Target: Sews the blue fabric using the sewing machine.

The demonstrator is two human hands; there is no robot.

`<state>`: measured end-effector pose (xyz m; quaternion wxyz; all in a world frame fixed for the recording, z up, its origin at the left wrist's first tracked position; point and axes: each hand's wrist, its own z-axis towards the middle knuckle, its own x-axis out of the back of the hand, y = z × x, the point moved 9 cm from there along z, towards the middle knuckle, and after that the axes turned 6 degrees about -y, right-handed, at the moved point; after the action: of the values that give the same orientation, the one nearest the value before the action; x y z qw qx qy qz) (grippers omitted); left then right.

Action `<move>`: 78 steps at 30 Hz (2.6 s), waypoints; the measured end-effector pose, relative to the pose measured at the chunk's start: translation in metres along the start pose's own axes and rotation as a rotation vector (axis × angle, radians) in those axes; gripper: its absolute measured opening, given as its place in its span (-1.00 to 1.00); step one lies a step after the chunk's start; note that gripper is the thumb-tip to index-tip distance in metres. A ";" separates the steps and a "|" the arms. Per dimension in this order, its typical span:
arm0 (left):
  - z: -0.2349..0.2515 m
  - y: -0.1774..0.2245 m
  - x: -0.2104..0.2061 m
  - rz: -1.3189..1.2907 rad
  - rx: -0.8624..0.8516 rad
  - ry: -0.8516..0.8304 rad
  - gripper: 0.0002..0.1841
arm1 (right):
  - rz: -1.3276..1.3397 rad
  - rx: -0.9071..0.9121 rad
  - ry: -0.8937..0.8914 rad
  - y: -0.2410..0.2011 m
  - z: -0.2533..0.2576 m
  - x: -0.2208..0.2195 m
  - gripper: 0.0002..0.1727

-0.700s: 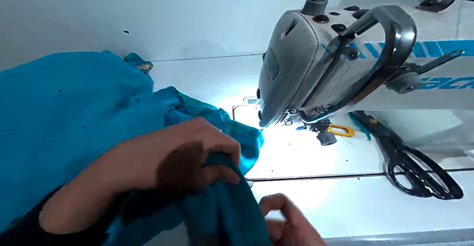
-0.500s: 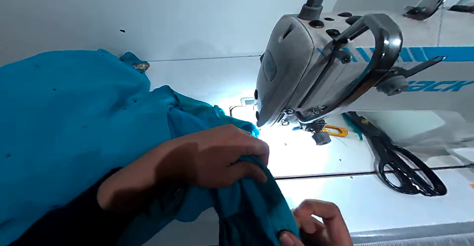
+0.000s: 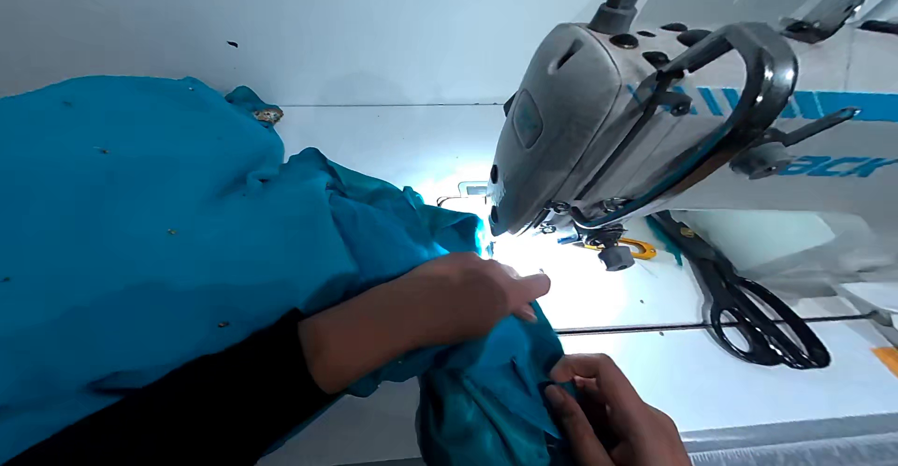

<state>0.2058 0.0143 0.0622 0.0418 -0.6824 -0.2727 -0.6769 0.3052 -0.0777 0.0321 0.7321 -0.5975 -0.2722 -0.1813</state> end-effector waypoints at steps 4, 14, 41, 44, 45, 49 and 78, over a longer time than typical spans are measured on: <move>-0.012 -0.041 -0.013 0.028 0.269 -0.124 -0.70 | -0.168 -0.029 -0.103 -0.003 0.019 -0.013 -0.75; -0.005 -0.071 0.013 0.200 0.438 0.011 -0.63 | -0.529 0.146 0.209 -0.014 0.046 -0.020 -0.71; -0.034 -0.030 -0.030 0.104 0.197 0.237 -0.58 | -0.717 0.567 -0.032 -0.012 0.065 -0.013 -0.63; -0.026 -0.034 -0.024 0.087 0.129 0.254 -0.59 | -0.732 0.540 -0.004 -0.009 0.071 -0.011 -0.60; -0.023 -0.036 -0.021 0.083 0.099 0.269 -0.60 | -0.732 0.528 0.005 -0.008 0.072 -0.010 -0.59; -0.019 -0.042 -0.012 0.076 -0.020 0.302 -0.62 | -0.704 0.504 0.025 -0.004 0.074 -0.009 -0.58; -0.021 -0.053 0.007 0.091 -0.197 0.337 -0.73 | -0.531 0.647 -0.018 -0.001 0.084 -0.003 -0.62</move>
<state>0.1633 0.0526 0.0542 0.0502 -0.5720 -0.1633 -0.8023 0.2871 0.0036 0.0430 0.8075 -0.2473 -0.4660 -0.2639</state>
